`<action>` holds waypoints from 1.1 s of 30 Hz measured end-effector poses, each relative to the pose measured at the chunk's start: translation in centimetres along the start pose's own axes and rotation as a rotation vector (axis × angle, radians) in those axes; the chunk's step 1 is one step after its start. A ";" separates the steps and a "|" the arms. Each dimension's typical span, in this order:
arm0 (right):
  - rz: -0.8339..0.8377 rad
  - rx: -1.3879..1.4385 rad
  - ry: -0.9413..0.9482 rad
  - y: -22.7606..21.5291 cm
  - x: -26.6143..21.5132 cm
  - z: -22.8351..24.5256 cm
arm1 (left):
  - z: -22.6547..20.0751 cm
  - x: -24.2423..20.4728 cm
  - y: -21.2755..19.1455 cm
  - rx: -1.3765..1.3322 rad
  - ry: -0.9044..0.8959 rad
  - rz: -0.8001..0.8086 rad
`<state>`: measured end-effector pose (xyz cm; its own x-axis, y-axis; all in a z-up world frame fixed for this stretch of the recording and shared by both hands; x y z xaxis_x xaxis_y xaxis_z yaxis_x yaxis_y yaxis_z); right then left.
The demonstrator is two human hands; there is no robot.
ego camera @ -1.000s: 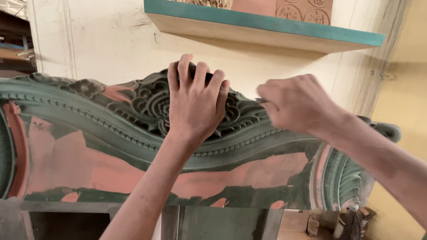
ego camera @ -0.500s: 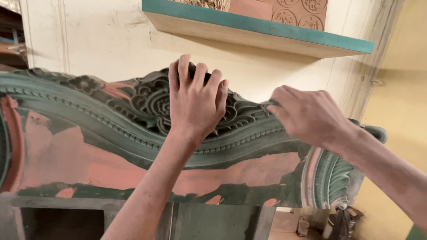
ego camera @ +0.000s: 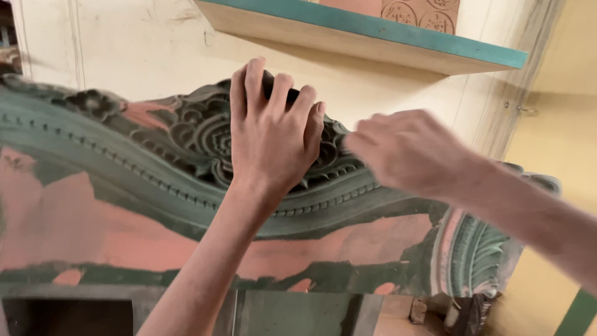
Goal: The person uses a small metal scraper to remove old paint from the ornate carved details of a green-painted wooden furniture piece. They work along the edges and recessed floral patterns, occasionally wiping away debris with their fingers.
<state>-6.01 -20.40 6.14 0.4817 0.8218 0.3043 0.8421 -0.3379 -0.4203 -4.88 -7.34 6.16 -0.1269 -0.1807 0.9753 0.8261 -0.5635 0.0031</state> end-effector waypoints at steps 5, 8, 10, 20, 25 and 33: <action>0.330 0.045 0.078 1.5 1.1 -0.5 | 0.0 0.0 0.5 0.036 -0.021 0.037; 0.251 0.039 0.033 0.7 0.8 -0.2 | -0.1 -0.4 0.3 0.047 0.007 -0.011; 0.160 -0.027 0.019 -0.3 0.3 -0.6 | -0.1 -0.5 0.7 0.056 -0.007 -0.002; 0.072 0.006 -0.027 -0.3 -0.3 -0.6 | -0.2 -0.7 0.8 0.046 0.004 -0.010; 0.123 0.090 0.049 -0.1 -0.3 -1.2 | 0.0 -0.9 0.7 0.060 0.008 -0.024; 0.132 0.094 0.093 0.3 -0.1 -0.8 | 0.0 -1.1 1.1 0.056 0.024 -0.021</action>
Point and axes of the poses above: each hand's wrist, its own x-axis towards the middle knuckle, its own y-axis out of the palm, z = x × y, the point moved 9 cm from there along x, towards the middle knuckle, and after that the axes turned 10 degrees about z, right-handed, at the moved point
